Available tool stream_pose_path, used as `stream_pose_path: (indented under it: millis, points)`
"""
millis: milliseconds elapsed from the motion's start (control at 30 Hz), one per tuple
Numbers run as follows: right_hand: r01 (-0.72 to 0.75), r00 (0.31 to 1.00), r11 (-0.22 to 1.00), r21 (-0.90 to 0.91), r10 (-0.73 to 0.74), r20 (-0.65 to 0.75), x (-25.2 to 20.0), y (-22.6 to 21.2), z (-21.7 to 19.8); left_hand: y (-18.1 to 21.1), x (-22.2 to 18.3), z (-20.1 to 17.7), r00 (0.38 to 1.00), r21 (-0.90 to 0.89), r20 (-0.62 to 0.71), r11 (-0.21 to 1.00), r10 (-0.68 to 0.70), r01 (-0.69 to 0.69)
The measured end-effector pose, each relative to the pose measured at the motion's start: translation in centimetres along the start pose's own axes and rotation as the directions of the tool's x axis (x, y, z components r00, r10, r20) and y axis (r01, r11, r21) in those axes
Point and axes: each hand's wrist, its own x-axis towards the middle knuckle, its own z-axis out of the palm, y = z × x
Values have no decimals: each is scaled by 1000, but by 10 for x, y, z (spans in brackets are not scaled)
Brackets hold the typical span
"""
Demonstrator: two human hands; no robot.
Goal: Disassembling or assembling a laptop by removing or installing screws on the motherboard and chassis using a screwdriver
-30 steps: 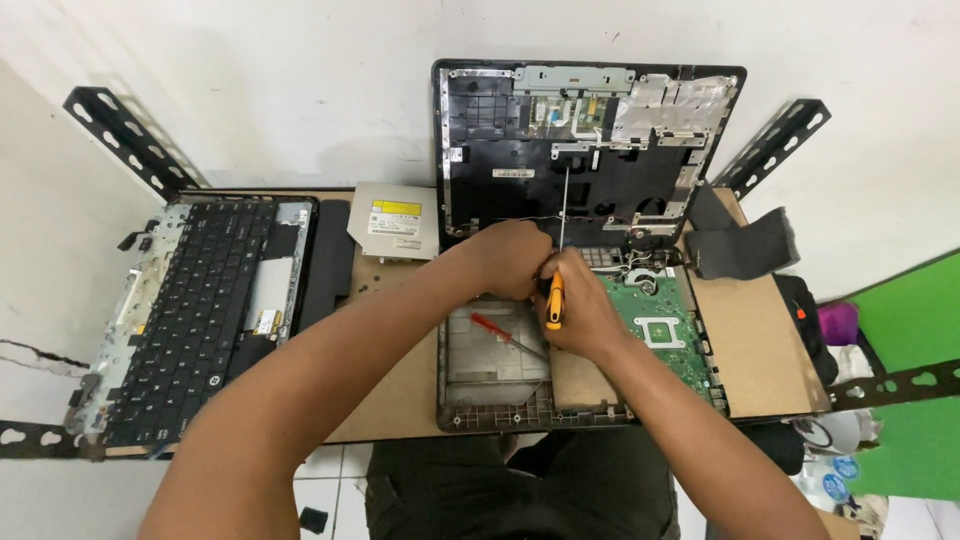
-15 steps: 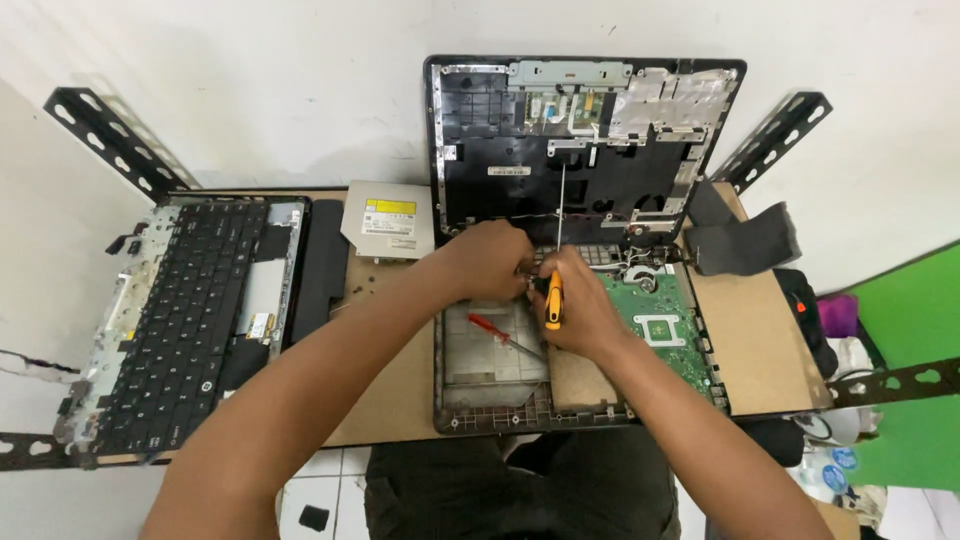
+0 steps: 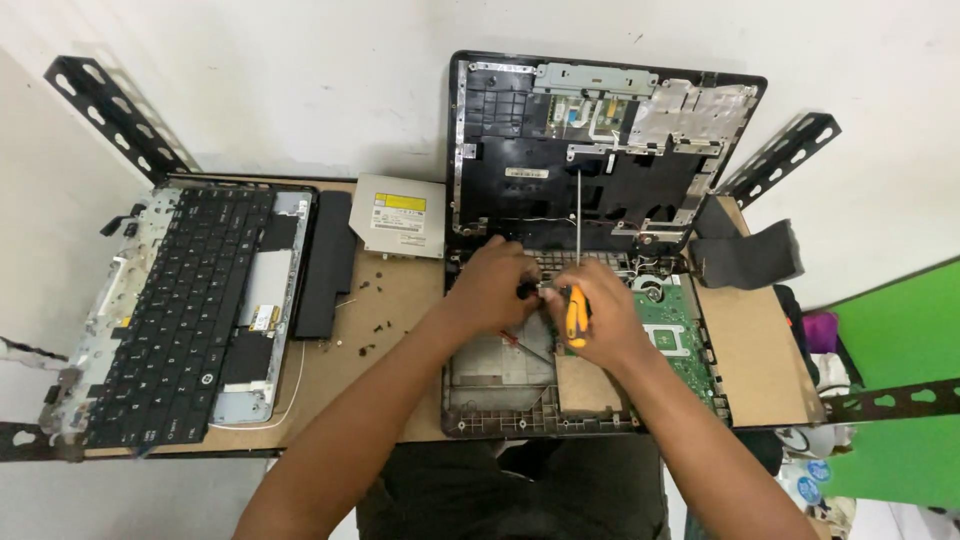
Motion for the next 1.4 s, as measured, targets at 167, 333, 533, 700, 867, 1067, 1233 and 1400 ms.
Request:
stream_pose_path:
  millis: [167, 333, 533, 700, 867, 1067, 1233, 1400]
  points:
    - [-58, 988, 969, 241, 91, -128, -3, 2, -16, -19, -5, 19, 995, 12, -97, 999, 40, -39]
    - [-200, 944, 914, 353, 276, -181, 13, -22, -33, -19, -12, 30, 978, 79, -191, 994, 84, -70]
    - [-262, 910, 921, 287, 335, -244, 9, -20, -63, -14, -13, 28, 972, 187, -225, 982, 61, -19]
    - [-286, 915, 891, 353, 363, -174, 0, 1, -74, -18, -14, 30, 959, 180, -269, 983, 93, -45]
    - [-348, 915, 873, 342, 396, -80, 10, -2, -69, -11, -15, 28, 942, 203, -316, 978, 112, -48]
    - [-354, 914, 862, 363, 401, -61, 14, -1, -55, -6, -15, 26, 949, 188, -305, 982, 81, -23]
    - [-346, 915, 867, 359, 397, -77, 15, 0, -55, -4, -14, 24, 956, 198, -288, 980, 62, -3]
    - [-308, 925, 904, 297, 358, -130, 7, 6, -49, -11, -16, 30, 947, 202, -303, 978, 104, -43]
